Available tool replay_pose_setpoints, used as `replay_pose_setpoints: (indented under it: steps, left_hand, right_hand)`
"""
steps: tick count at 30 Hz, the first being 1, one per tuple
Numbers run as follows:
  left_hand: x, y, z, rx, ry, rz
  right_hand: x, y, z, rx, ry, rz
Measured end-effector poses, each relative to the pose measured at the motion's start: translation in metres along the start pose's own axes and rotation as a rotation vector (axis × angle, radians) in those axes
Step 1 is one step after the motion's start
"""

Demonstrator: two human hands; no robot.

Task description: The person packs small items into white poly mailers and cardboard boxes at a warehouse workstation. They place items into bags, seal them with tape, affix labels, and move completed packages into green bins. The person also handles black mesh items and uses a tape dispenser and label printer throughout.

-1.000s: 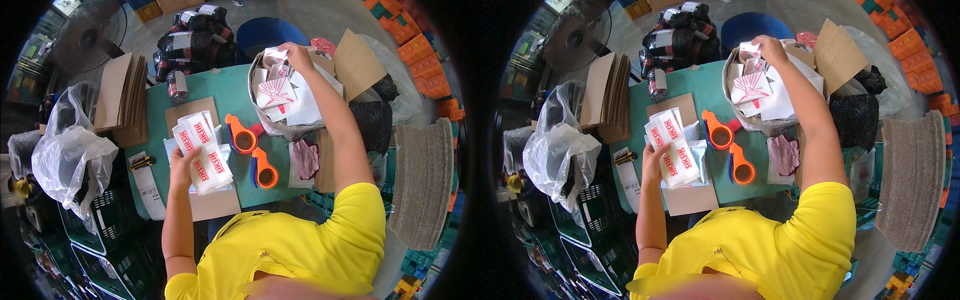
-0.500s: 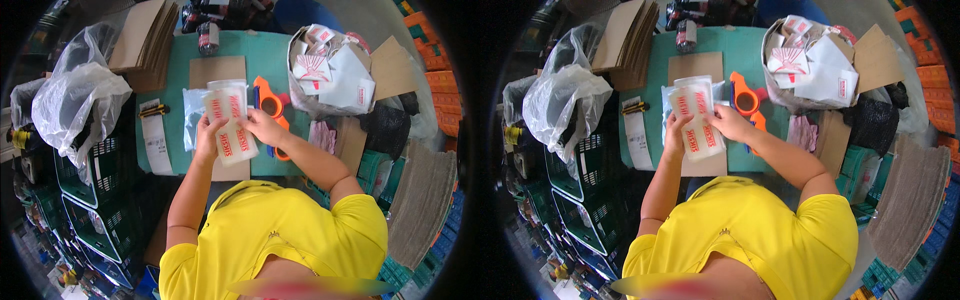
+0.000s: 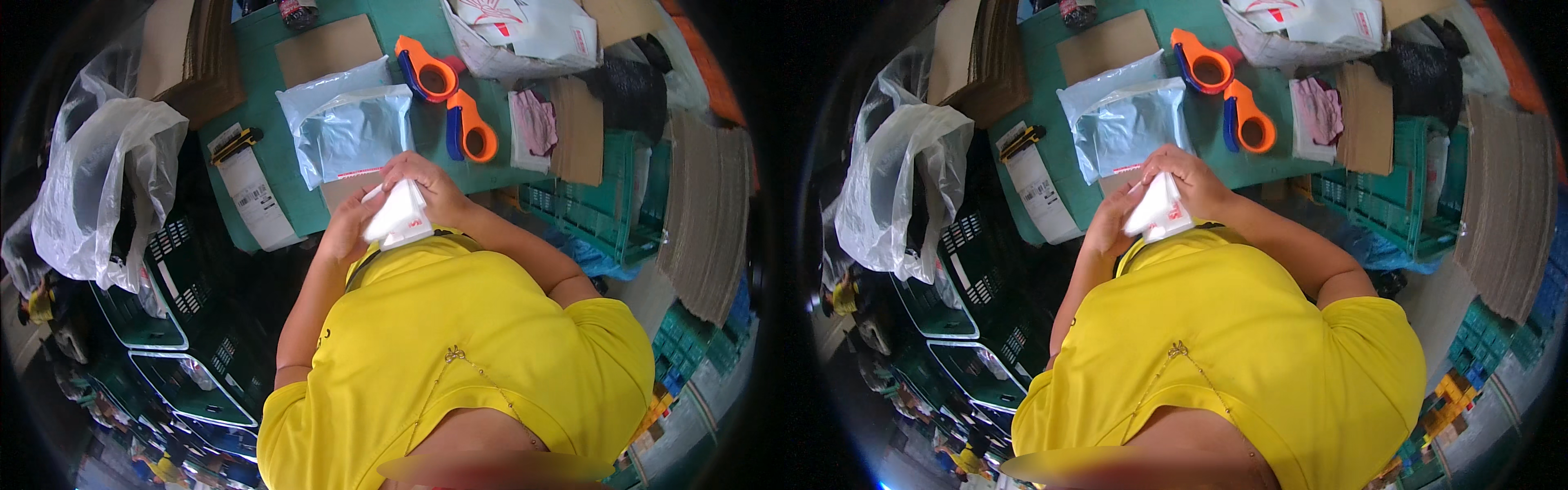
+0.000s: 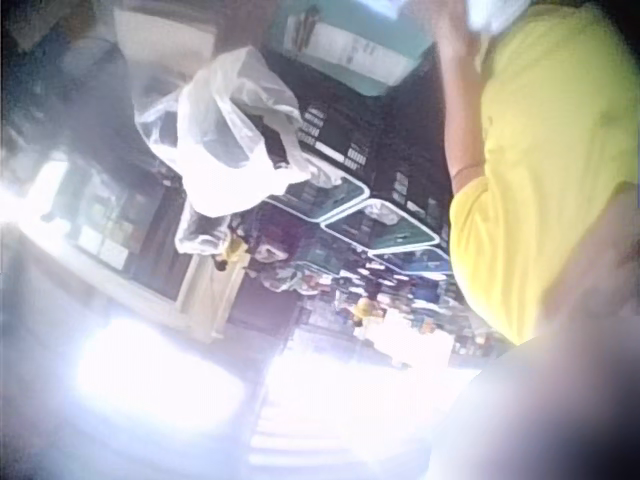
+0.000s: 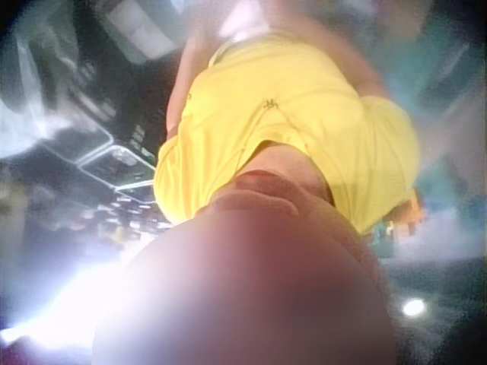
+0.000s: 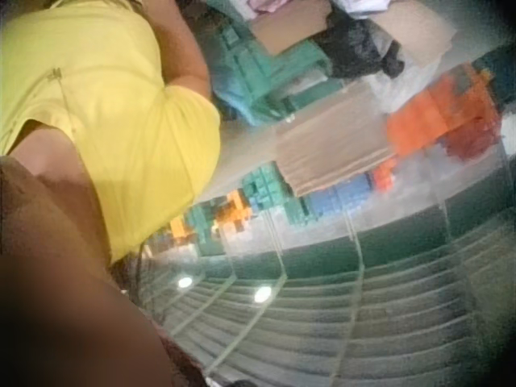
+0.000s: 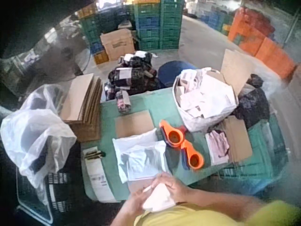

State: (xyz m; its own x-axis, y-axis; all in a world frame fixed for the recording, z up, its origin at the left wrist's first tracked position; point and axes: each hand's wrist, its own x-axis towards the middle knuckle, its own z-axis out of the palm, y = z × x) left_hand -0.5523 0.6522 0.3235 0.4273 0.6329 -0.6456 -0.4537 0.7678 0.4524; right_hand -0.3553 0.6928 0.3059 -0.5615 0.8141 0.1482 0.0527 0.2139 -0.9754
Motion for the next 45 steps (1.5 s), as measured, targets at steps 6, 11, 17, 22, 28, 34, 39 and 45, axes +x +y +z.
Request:
replay_pose_setpoints:
  steps: [6,11,17,22,28,34,39,45]
  left_hand:
    - [0.004,-0.026,-0.042,0.541,0.034,0.140]
    - [0.078,0.025,-0.070,2.032,0.319,0.929]
    - [0.117,0.065,-0.103,2.051,0.196,0.756]
    - [0.168,0.157,-0.120,1.616,0.291,0.799]
    - [0.283,0.216,-0.172,2.085,0.810,0.792]
    - [0.263,0.263,-0.126,2.168,0.740,0.161]
    - [0.243,0.232,-0.107,2.480,0.211,0.121]
    - [0.178,0.139,-0.081,1.973,0.231,1.203]
  right_hand:
    - [-0.045,0.004,0.032,0.111,0.015,0.615]
    - [-0.099,0.037,0.043,0.323,0.390,1.000]
    - [0.012,0.114,0.100,0.344,0.750,0.926]
    - [-0.029,0.098,0.078,-0.405,0.373,0.815]
    - [-0.095,0.103,0.025,-1.087,-0.212,0.271]
    - [-0.087,0.111,0.006,-0.804,-0.134,0.231]
    - [-0.103,0.080,-0.002,-0.583,-0.285,0.557]
    - [-0.053,0.036,-0.003,-0.265,-0.016,0.567]
